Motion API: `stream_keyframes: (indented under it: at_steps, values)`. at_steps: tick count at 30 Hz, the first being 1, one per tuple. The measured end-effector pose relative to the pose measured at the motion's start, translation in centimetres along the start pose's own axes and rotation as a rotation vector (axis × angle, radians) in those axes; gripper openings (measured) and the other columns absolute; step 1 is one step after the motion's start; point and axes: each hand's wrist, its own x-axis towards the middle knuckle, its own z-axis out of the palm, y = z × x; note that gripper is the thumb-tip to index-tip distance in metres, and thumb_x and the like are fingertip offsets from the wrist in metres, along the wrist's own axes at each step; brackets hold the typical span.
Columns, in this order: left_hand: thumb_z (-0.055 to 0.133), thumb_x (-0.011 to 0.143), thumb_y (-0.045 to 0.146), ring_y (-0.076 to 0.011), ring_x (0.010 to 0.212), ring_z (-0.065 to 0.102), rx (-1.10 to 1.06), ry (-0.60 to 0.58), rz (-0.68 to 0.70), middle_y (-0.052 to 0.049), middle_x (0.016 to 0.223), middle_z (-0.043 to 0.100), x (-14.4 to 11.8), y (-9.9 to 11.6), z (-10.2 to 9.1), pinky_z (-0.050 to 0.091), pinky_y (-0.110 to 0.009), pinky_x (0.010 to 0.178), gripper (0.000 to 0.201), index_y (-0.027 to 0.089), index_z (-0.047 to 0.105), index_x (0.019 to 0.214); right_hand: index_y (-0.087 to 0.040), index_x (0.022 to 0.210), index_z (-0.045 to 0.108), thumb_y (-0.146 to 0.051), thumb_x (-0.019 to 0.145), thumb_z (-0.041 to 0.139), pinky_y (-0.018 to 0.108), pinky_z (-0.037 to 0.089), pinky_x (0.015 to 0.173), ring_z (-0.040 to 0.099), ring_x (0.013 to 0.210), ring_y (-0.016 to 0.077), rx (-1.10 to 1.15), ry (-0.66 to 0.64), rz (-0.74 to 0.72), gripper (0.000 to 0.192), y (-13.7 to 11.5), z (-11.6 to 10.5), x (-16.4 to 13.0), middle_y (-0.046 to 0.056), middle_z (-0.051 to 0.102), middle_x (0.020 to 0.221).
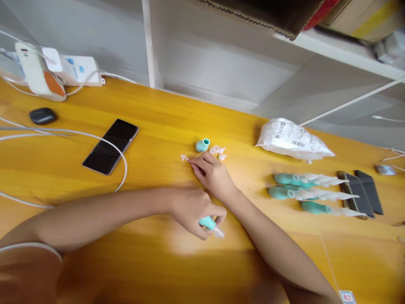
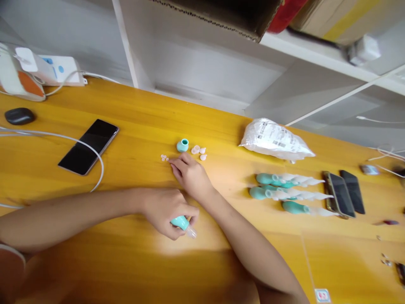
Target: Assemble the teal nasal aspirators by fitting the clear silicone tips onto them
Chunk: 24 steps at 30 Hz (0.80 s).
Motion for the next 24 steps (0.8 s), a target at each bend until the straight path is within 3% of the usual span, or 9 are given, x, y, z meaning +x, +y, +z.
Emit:
stream_keyframes:
  at_steps: [4,11,15,18,21,24]
  values:
    - [0.086,0.081,0.020,-0.0159,0.060,0.064,0.020,-0.026,-0.017,0.006,0.071,0.074,0.1,0.0,-0.1,0.040,-0.026,0.056,0.027,0.025,0.070,0.102,-0.024,0.124,0.082,-0.022,0.117,0.059,0.042,0.067,0.091,0.077,0.099,0.0259,0.025,0.038,-0.023,0.024,0.1,-0.1,0.0,0.011,0.078,0.108]
    - [0.086,0.081,0.020,-0.0152,0.060,0.065,-0.014,-0.049,-0.058,0.006,0.072,0.075,0.1,0.3,-0.5,0.040,-0.026,0.056,0.027,0.025,0.071,0.102,-0.022,0.134,0.080,-0.023,0.117,0.055,0.042,0.065,0.089,0.076,0.096,0.0262,0.013,-0.027,-0.013,0.030,0.0,-0.1,0.1,0.012,0.079,0.109]
    - [0.085,0.086,0.020,-0.0136,0.071,0.069,-0.132,-0.026,-0.094,0.005,0.089,0.081,0.1,0.3,-1.0,0.046,-0.023,0.065,0.027,0.025,0.069,0.106,-0.023,0.116,0.081,-0.026,0.117,0.057,0.039,0.060,0.083,0.073,0.088,0.0244,0.049,0.068,0.029,0.025,-1.0,-3.5,1.1,0.010,0.078,0.099]
    - [0.082,0.090,0.024,-0.0129,0.076,0.067,-0.295,0.191,-0.064,0.004,0.091,0.076,0.4,-0.2,-1.3,0.050,-0.024,0.072,0.025,0.023,0.063,0.106,-0.023,0.103,0.078,-0.038,0.120,0.059,0.035,0.051,0.069,0.063,0.069,0.0191,0.094,-0.009,0.147,0.029,-2.7,-8.5,1.7,0.004,0.073,0.085]
    - [0.077,0.093,0.029,-0.0138,0.079,0.062,-0.384,0.471,-0.051,0.004,0.092,0.066,0.9,-0.6,-1.4,0.050,-0.026,0.074,0.026,0.023,0.056,0.108,-0.023,0.095,0.074,-0.058,0.122,0.052,0.034,0.045,0.061,0.059,0.063,0.0167,0.141,-0.235,0.236,0.049,-4.4,-13.1,1.4,0.002,0.069,0.076]
    - [0.078,0.094,0.034,-0.0144,0.082,0.062,-0.411,0.576,-0.098,0.002,0.098,0.063,1.2,-0.8,-1.2,0.049,-0.028,0.074,0.035,0.025,0.050,0.112,-0.024,0.087,0.069,-0.067,0.118,0.057,0.034,0.038,0.055,0.055,0.057,0.0154,0.117,-0.422,0.267,0.055,-5.0,-15.0,0.6,0.001,0.067,0.070]
